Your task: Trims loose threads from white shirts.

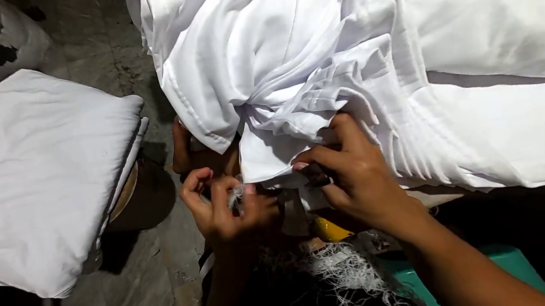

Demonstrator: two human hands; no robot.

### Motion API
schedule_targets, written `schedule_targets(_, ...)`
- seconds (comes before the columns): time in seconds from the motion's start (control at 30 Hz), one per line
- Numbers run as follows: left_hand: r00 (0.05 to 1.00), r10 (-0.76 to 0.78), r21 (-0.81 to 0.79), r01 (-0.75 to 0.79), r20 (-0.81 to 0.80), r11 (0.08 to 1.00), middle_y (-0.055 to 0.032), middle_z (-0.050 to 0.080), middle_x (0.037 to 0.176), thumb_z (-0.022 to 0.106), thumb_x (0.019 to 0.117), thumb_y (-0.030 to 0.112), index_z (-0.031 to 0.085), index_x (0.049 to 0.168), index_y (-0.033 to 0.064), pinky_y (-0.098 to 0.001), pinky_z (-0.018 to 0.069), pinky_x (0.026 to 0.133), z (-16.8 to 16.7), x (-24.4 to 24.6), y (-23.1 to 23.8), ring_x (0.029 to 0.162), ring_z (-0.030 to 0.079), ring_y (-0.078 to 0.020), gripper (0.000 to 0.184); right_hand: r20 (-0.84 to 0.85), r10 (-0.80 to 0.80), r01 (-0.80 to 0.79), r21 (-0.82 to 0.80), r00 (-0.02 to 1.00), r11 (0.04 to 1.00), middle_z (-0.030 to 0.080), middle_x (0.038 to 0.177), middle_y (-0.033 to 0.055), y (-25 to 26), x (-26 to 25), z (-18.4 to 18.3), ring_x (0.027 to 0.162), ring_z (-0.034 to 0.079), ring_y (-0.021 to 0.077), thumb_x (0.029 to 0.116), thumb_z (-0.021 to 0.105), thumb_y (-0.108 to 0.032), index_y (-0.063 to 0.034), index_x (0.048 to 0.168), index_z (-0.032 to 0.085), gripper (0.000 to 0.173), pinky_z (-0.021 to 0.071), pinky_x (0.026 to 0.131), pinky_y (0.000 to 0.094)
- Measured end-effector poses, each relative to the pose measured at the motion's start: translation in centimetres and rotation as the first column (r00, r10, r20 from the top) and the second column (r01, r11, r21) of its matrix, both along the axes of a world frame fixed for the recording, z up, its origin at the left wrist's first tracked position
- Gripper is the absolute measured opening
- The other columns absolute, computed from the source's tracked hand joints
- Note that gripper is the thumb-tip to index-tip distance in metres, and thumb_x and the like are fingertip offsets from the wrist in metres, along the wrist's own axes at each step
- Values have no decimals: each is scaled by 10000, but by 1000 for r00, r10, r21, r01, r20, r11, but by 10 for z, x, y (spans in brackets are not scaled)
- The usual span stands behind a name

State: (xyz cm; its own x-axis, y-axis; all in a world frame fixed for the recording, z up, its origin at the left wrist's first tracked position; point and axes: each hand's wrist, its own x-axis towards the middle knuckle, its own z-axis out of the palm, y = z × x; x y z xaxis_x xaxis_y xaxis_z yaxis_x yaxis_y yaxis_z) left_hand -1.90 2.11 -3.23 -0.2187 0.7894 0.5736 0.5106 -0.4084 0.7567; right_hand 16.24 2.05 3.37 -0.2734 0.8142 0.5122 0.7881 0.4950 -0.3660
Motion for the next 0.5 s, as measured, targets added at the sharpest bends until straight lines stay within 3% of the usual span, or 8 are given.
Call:
schedule_targets(0.07,975,158,112,-141,-158,984,-179,533,1155,742,830,365,592,952,56,-287,444,918,7,15,5,1086,537,-230,365,-48,57,-61,-79,997,995,583,1099,218,1,7,15,759,600,171,882,568,-108,-36,844,694,150,473,585,271)
schedule_targets(0.13,967,177,194,-141,-181,971,-164,572,1082,721,836,247,642,955,64,-376,403,910,11,21,15,1040,544,-273,232,-87,121,-133,-152,989,979,582,1109,150,3,19,32,853,577,69,905,538,-106,-41,845,666,156,475,693,167)
schedule_targets(0.17,986,113,201,-86,-123,976,-143,599,1055,691,842,157,683,945,59,-387,380,929,15,23,20,1055,544,-267,143,-107,139,-156,-167,984,974,582,1106,124,6,24,39,875,561,25,927,524,-110,-39,844,655,171,456,723,123)
schedule_targets(0.23,952,-213,139,186,219,973,-25,697,1018,642,910,54,750,974,52,-224,436,935,28,27,22,1045,594,-83,126,-133,107,-125,-137,985,983,594,1065,104,11,26,43,862,551,-12,949,523,-97,-9,860,647,176,445,734,85)
schedule_targets(0.3,504,-471,118,582,724,805,81,750,1017,594,993,61,757,1073,134,-173,563,814,36,26,24,921,681,25,196,-98,-47,44,-32,994,999,606,1033,177,16,18,33,825,583,113,950,570,-44,52,921,670,142,486,705,197)
schedule_targets(0.37,45,-368,224,722,929,655,45,758,1023,557,1016,95,746,1142,187,-267,603,836,36,24,29,909,722,-57,245,-44,-225,228,67,973,971,590,1095,299,24,6,18,754,629,326,848,617,22,81,934,679,121,494,567,420)
schedule_targets(0.43,-123,-305,297,720,944,627,6,755,1071,573,1006,93,733,1207,172,-298,596,885,34,24,29,966,725,-100,269,-12,-294,293,116,956,949,580,1130,318,26,-1,11,688,608,363,779,624,28,61,945,692,182,431,487,449)
schedule_targets(0.5,-99,-333,307,684,938,661,-4,748,1125,628,984,94,720,1250,142,-291,582,920,32,23,25,1021,715,-102,286,1,-255,253,105,967,962,581,1046,280,19,-4,10,676,588,335,812,627,-7,52,952,694,167,416,484,421)
